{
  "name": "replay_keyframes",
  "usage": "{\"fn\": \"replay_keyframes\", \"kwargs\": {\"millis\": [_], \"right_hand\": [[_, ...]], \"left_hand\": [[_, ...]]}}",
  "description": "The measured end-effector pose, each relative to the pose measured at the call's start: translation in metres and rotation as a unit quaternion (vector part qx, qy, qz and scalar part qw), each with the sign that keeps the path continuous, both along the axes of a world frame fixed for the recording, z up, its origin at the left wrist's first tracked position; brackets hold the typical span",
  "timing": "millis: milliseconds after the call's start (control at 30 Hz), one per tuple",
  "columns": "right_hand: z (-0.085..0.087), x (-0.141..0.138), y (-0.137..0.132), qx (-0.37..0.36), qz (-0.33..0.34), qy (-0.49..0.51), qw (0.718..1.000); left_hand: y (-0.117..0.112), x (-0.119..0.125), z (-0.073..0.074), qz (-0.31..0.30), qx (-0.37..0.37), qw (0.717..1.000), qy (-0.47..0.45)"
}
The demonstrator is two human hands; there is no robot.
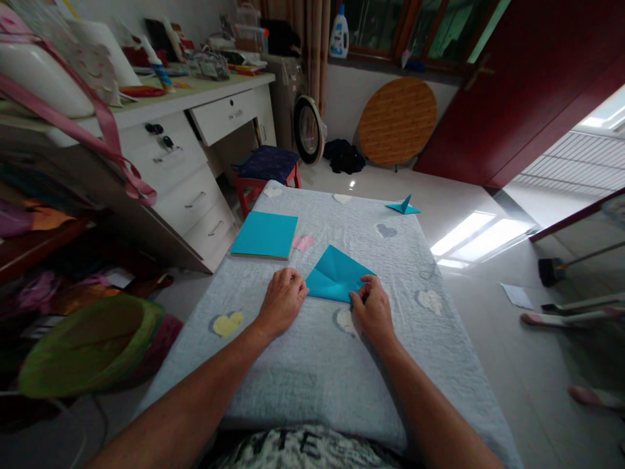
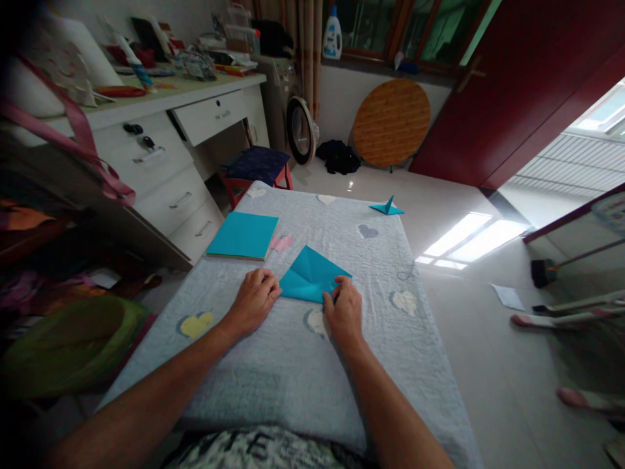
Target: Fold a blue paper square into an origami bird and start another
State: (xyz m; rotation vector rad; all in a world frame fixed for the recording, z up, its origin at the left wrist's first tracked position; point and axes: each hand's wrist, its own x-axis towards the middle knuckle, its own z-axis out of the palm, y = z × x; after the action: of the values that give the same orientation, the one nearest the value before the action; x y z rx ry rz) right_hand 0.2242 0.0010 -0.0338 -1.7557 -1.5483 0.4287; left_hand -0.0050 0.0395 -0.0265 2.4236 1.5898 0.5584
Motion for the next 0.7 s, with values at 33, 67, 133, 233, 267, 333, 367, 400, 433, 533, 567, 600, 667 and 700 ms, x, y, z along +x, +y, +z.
{"fn": "replay_keyframes", "kwargs": {"millis": [33, 67, 133, 233, 267, 333, 367, 400, 433, 533, 567, 600, 667, 700], "right_hand": [[0.000, 0.000, 0.000, 0.000, -0.002, -0.001, 1.000], [0.001, -0.001, 0.000, 0.001, -0.004, -0.003, 1.000], [0.001, -0.001, 0.000, 0.002, -0.005, -0.009, 1.000], [0.001, -0.001, 0.001, 0.005, -0.008, -0.018, 1.000], [0.001, -0.001, 0.001, 0.006, -0.009, -0.019, 1.000], [0.001, -0.001, 0.001, 0.005, -0.009, -0.018, 1.000], [0.000, -0.001, 0.001, 0.005, -0.008, -0.016, 1.000], [0.000, -0.001, 0.001, 0.006, -0.008, -0.013, 1.000], [0.000, -0.001, 0.001, 0.007, -0.007, -0.012, 1.000], [-0.001, -0.001, 0.001, 0.009, -0.008, -0.013, 1.000], [-0.001, -0.001, 0.001, 0.009, -0.009, -0.014, 1.000], [-0.001, -0.002, 0.001, 0.009, -0.009, -0.016, 1.000], [0.000, -0.002, 0.002, 0.008, -0.013, -0.018, 1.000], [0.000, -0.002, 0.002, 0.006, -0.015, -0.019, 1.000]], "left_hand": [[0.000, 0.000, 0.000, 0.000, 0.002, 1.000, 0.001], [0.000, 0.000, 0.001, 0.000, 0.004, 1.000, 0.001], [-0.002, 0.000, 0.003, 0.001, 0.011, 1.000, 0.002], [-0.010, 0.004, 0.009, -0.020, 0.049, 0.999, -0.003], [-0.014, 0.006, 0.011, -0.046, 0.070, 0.996, -0.005], [-0.024, 0.011, 0.012, -0.123, 0.109, 0.986, -0.001], [-0.028, 0.014, 0.012, -0.170, 0.120, 0.978, 0.005], [-0.032, 0.017, 0.011, -0.211, 0.122, 0.970, 0.015], [-0.036, 0.019, 0.009, -0.243, 0.116, 0.963, 0.028], [-0.041, 0.024, 0.003, -0.271, 0.078, 0.957, 0.069], [-0.041, 0.024, 0.001, -0.266, 0.066, 0.958, 0.079], [-0.041, 0.024, -0.001, -0.260, 0.058, 0.960, 0.086], [-0.040, 0.023, -0.004, -0.252, 0.046, 0.962, 0.094], [-0.040, 0.023, -0.005, -0.249, 0.043, 0.963, 0.096]]}}
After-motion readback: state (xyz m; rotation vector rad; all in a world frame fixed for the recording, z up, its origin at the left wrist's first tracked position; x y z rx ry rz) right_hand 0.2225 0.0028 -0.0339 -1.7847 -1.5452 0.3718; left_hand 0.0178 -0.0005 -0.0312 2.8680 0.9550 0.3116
